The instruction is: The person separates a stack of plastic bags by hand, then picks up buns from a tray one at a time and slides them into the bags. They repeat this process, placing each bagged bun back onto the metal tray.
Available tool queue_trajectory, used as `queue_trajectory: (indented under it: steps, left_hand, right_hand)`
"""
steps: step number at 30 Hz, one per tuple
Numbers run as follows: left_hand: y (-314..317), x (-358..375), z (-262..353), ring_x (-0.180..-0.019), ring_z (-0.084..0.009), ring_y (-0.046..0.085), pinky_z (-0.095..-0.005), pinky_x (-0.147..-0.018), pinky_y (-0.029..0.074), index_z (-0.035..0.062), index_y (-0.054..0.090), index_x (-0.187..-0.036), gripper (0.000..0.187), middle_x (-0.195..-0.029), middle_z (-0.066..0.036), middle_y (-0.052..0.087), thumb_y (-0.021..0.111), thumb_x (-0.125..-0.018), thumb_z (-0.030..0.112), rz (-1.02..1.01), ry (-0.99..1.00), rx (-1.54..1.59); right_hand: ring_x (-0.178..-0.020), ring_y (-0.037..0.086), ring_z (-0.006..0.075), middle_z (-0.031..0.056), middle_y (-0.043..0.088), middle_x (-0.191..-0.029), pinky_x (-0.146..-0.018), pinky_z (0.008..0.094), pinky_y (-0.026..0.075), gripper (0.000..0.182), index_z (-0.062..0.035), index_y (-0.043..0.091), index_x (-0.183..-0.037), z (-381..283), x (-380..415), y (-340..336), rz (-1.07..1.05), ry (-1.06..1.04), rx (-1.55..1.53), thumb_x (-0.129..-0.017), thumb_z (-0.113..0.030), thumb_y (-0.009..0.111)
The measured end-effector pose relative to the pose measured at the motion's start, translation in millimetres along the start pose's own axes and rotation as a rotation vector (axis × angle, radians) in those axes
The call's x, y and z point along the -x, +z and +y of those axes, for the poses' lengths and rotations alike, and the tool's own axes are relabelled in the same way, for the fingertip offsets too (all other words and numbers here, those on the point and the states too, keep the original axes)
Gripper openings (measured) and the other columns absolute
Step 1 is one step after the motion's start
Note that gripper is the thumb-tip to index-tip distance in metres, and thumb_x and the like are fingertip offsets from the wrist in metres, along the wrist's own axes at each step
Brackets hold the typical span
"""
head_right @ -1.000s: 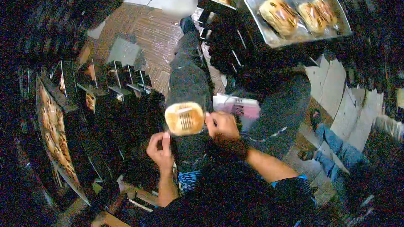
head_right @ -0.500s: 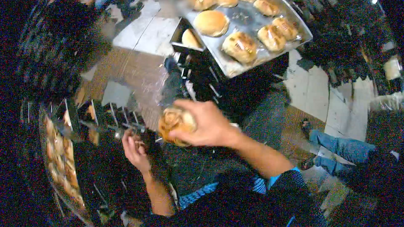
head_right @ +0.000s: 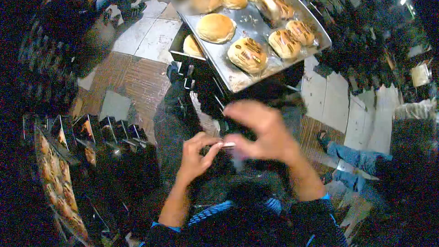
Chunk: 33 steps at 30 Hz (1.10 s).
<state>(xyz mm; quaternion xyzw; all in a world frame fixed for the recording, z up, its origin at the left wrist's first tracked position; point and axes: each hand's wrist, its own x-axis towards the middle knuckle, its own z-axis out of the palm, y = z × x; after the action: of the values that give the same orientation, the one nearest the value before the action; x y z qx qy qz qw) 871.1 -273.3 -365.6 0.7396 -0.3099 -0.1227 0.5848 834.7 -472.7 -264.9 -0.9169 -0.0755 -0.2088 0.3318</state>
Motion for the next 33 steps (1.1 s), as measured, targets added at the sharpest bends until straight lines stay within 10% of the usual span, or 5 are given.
queue_trajectory:
  steps: [6,15,25,30,33]
  left_hand:
    - [-35.2,-1.0,3.7,-0.082,-0.0244,0.065,-0.0337,-0.075,0.052,0.0018,0.07,-0.09,0.014,-0.089,-0.013,0.069,0.072,-0.079,0.01,-0.245,0.025,-0.208]
    - [-32.3,-22.1,-9.4,-0.062,-0.0036,0.05,-0.0178,-0.056,0.037,0.0024,0.066,-0.09,0.009,-0.072,0.002,0.06,0.065,-0.093,0.011,0.55,-0.344,0.647]
    - [-39.8,-22.6,-89.8,-0.077,-0.017,0.066,-0.0305,-0.069,0.055,0.0015,0.063,-0.101,0.01,-0.094,-0.007,0.068,0.06,-0.091,0.002,0.803,-0.353,1.073]
    - [-45.6,-14.2,-110.7,-0.075,-0.0162,0.065,-0.0299,-0.064,0.054,0.0051,0.063,-0.096,0.007,-0.089,-0.006,0.067,0.057,-0.092,0.005,0.771,-0.346,1.031]
    - [-48.9,-15.1,-99.8,-0.077,-0.0156,0.065,-0.0289,-0.067,0.054,0.0013,0.065,-0.097,0.008,-0.09,-0.007,0.068,0.059,-0.092,0.006,0.773,-0.371,1.086]
  right_hand:
    - [-0.072,0.067,0.0232,0.0122,0.07,-0.082,-0.064,0.0322,0.053,0.011,-0.002,0.072,-0.085,-0.1,51.9,-18.7,0.187,0.215,-0.091,-0.075,0.001,0.071]
    - [-0.066,0.066,0.0183,0.01,0.069,-0.073,-0.061,0.0282,0.052,0.015,-0.0021,0.075,-0.083,-26.1,15.9,-3.5,0.328,0.135,-0.236,-0.069,0.002,0.079]
    - [-0.103,0.059,0.0362,0.0265,0.062,-0.106,-0.093,0.0443,0.045,0.055,0.002,0.062,-0.109,193.2,-237.5,56.1,-0.376,0.049,0.317,-0.1,-0.046,0.037]
    - [-0.067,0.062,0.0207,0.0087,0.064,-0.068,-0.062,0.0363,0.048,0.069,-0.0022,0.066,-0.071,183.8,-291.5,53.8,-0.586,0.513,0.407,-0.083,-0.069,0.054]
    - [-0.093,0.066,0.0267,0.016,0.07,-0.098,-0.085,0.0382,0.051,0.072,0.001,0.068,-0.104,148.2,-266.4,28.8,-0.706,0.159,0.211,-0.071,-0.063,0.072]
